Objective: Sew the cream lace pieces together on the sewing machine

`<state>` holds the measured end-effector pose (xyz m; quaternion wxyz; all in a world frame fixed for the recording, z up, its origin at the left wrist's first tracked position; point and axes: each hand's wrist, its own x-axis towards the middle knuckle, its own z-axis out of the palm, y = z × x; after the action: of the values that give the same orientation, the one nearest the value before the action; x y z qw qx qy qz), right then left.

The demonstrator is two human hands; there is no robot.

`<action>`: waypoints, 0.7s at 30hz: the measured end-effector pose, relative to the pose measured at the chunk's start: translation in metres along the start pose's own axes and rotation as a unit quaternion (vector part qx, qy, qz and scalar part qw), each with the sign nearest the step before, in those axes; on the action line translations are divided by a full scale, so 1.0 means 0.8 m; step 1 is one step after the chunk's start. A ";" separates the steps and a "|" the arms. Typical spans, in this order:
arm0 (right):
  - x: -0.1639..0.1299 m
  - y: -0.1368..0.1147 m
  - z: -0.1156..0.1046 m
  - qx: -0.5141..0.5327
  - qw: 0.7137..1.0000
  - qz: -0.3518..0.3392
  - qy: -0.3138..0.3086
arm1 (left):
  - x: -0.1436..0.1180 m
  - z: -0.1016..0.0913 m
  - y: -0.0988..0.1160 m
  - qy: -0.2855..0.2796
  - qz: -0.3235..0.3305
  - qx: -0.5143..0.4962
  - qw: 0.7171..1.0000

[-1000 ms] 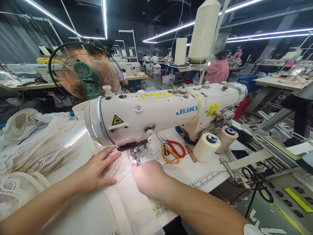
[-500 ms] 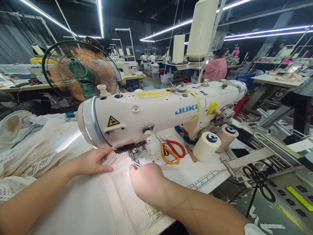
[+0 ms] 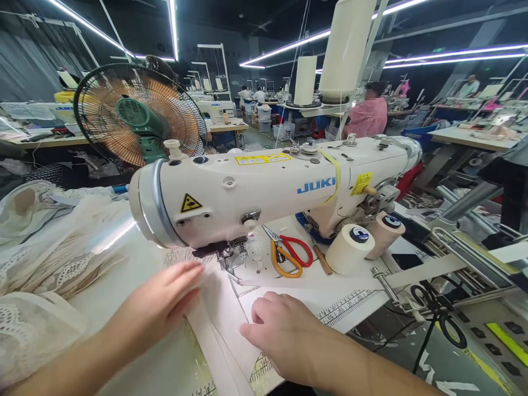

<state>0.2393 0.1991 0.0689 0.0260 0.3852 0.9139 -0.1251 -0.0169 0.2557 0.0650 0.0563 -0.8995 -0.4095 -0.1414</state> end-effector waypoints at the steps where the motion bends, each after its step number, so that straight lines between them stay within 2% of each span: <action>1: -0.006 0.003 0.004 0.005 1.000 -0.003 0.007 | -0.009 0.007 0.021 0.027 0.020 -0.022 0.999; 3: -0.015 0.007 0.010 0.016 1.000 -0.012 0.018 | -0.022 0.019 0.054 -0.004 0.033 -0.038 0.999; 4: -0.018 0.008 0.013 0.021 0.999 -0.016 0.019 | -0.026 0.022 0.066 -0.043 0.034 -0.022 0.998; 6: -0.021 0.007 0.016 0.029 0.999 -0.016 0.018 | -0.029 0.024 0.077 -0.113 0.025 0.007 0.993; 8: -0.022 0.006 0.019 0.033 0.999 -0.012 0.016 | -0.028 0.021 0.077 -0.149 0.014 0.016 0.989; 15: -0.014 0.000 0.021 0.006 0.998 -0.047 0.050 | -0.030 0.007 0.062 -0.141 0.010 0.032 0.989; 21: -0.002 -0.001 0.017 -0.009 0.998 -0.042 0.052 | -0.029 0.007 0.048 -0.123 0.017 0.044 0.991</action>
<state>0.2393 0.1940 0.0558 -0.0235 0.3521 0.9306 -0.0975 -0.0012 0.2151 0.0529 0.0475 -0.9137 -0.4035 -0.0104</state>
